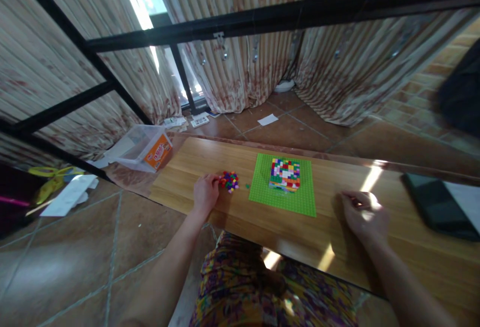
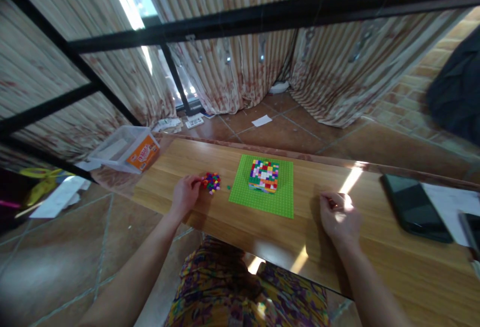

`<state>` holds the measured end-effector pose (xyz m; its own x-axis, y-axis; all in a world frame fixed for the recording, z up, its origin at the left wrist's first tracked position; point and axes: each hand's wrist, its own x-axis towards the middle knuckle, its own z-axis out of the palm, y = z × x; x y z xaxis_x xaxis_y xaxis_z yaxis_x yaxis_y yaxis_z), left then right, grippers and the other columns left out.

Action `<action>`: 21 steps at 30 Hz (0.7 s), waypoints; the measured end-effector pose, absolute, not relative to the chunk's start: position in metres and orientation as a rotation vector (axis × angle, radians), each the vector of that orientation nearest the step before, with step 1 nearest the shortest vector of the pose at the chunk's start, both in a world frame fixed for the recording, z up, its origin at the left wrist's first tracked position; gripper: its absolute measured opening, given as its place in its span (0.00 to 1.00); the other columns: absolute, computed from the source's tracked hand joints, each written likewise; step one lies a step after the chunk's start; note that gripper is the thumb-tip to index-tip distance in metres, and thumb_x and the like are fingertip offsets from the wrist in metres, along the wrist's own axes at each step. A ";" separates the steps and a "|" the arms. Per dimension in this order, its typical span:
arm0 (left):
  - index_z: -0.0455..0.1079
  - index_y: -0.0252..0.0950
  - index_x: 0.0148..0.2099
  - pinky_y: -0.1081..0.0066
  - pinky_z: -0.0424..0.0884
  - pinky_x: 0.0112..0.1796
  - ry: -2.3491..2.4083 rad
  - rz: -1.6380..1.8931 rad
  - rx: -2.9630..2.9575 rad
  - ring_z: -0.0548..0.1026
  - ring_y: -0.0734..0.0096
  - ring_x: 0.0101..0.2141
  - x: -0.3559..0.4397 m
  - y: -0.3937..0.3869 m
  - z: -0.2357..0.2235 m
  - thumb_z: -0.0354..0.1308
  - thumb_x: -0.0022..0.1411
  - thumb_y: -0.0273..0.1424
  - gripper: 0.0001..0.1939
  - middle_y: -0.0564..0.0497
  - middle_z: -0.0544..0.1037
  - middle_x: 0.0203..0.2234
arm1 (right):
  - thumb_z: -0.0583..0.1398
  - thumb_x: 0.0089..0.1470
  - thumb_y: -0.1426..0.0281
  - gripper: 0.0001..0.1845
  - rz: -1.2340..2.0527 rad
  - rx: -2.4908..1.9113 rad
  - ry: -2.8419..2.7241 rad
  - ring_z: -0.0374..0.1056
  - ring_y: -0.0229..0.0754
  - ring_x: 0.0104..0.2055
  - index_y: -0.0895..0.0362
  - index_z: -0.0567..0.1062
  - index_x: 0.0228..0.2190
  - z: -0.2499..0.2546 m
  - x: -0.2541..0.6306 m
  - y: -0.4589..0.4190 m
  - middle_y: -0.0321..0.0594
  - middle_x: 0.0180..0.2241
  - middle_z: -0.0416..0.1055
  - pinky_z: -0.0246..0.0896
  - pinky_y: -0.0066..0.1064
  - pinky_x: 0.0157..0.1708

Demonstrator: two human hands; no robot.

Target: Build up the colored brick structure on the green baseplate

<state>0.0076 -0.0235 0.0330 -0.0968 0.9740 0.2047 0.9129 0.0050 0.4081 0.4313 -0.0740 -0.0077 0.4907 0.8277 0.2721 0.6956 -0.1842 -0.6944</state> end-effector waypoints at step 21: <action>0.77 0.43 0.39 0.62 0.64 0.48 1.375 0.800 2.360 0.75 0.67 0.43 0.157 -0.029 0.085 0.56 0.66 0.30 0.08 0.53 0.81 0.38 | 0.56 0.53 0.61 0.12 0.174 -1.860 -1.303 0.69 0.43 0.32 0.53 0.78 0.31 -0.007 0.428 -0.070 0.41 0.34 0.74 0.63 0.35 0.34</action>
